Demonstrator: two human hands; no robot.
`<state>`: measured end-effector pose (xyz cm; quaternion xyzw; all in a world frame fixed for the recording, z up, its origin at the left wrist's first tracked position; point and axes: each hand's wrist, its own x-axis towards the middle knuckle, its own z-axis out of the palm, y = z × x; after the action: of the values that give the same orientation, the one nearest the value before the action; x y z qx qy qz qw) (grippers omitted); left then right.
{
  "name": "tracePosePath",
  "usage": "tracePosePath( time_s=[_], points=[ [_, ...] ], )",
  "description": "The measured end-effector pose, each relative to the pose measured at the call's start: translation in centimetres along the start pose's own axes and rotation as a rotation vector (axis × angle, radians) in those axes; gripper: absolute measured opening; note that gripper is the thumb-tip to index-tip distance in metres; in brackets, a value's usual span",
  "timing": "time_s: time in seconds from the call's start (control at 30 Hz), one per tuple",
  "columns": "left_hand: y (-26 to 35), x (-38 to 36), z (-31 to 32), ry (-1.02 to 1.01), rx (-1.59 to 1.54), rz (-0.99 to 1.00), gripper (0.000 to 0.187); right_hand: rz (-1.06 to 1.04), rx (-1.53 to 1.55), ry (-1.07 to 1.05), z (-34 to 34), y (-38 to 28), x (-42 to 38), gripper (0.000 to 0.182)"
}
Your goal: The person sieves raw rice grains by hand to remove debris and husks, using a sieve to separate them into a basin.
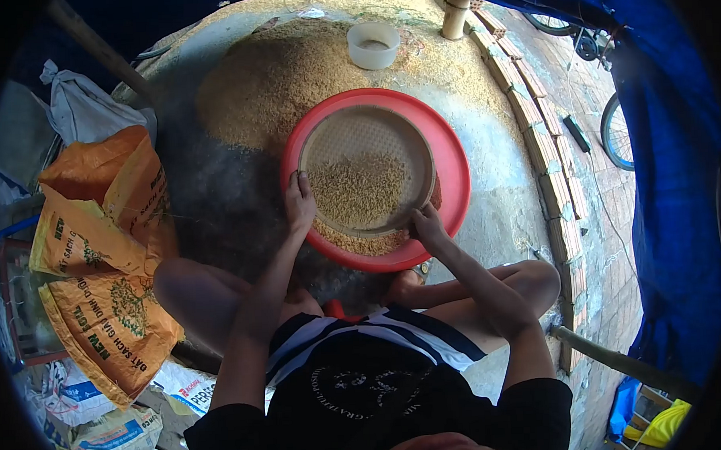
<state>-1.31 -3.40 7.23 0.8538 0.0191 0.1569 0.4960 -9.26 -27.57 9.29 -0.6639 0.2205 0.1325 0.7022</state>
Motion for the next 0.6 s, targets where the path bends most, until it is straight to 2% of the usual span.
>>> tracePosePath(
  time_s=[0.13, 0.17, 0.23, 0.27, 0.33, 0.37, 0.43, 0.47, 0.6],
  points=[
    [4.5, 0.4, -2.3, 0.069, -0.227, 0.058, 0.03, -0.28, 0.012, 0.035, 0.8, -1.5, -1.4, 0.017],
    [4.2, 0.4, -2.1, 0.067, -0.227, 0.06, 0.03, -0.281, 0.014, 0.037, 0.7, -1.0, -1.0, 0.017],
    [2.4, 0.5, -1.2, 0.015, -0.142, -0.003, 0.031, -0.109, 0.023, -0.005, 0.4, -0.2, 0.2, 0.019],
    [1.3, 0.4, -0.6, 0.01, -0.146, 0.002, 0.031, -0.113, 0.025, 0.002, 0.1, -0.1, 0.5, 0.019],
    [-1.6, -0.1, 0.5, -0.021, 0.071, -0.08, 0.032, 0.045, -0.082, 0.025, -0.1, -0.2, 0.6, 0.02],
    [-3.2, -0.2, 1.0, -0.027, 0.068, -0.078, 0.032, 0.045, -0.08, 0.032, 0.1, -0.5, 0.2, 0.02],
    [-5.7, -0.2, 1.5, -0.051, -0.021, -0.28, 0.033, -0.334, -0.164, -0.062, 1.2, -2.6, -1.7, 0.024],
    [-5.7, -0.2, 1.4, -0.044, -0.098, -0.294, 0.032, -0.436, -0.194, -0.059, 2.5, -4.7, -3.7, 0.023],
    [-4.2, 0.8, 0.6, 0.011, -0.119, -0.283, 0.033, -0.301, -0.126, -0.086, 1.2, -3.1, -1.0, 0.023]
  ],
)
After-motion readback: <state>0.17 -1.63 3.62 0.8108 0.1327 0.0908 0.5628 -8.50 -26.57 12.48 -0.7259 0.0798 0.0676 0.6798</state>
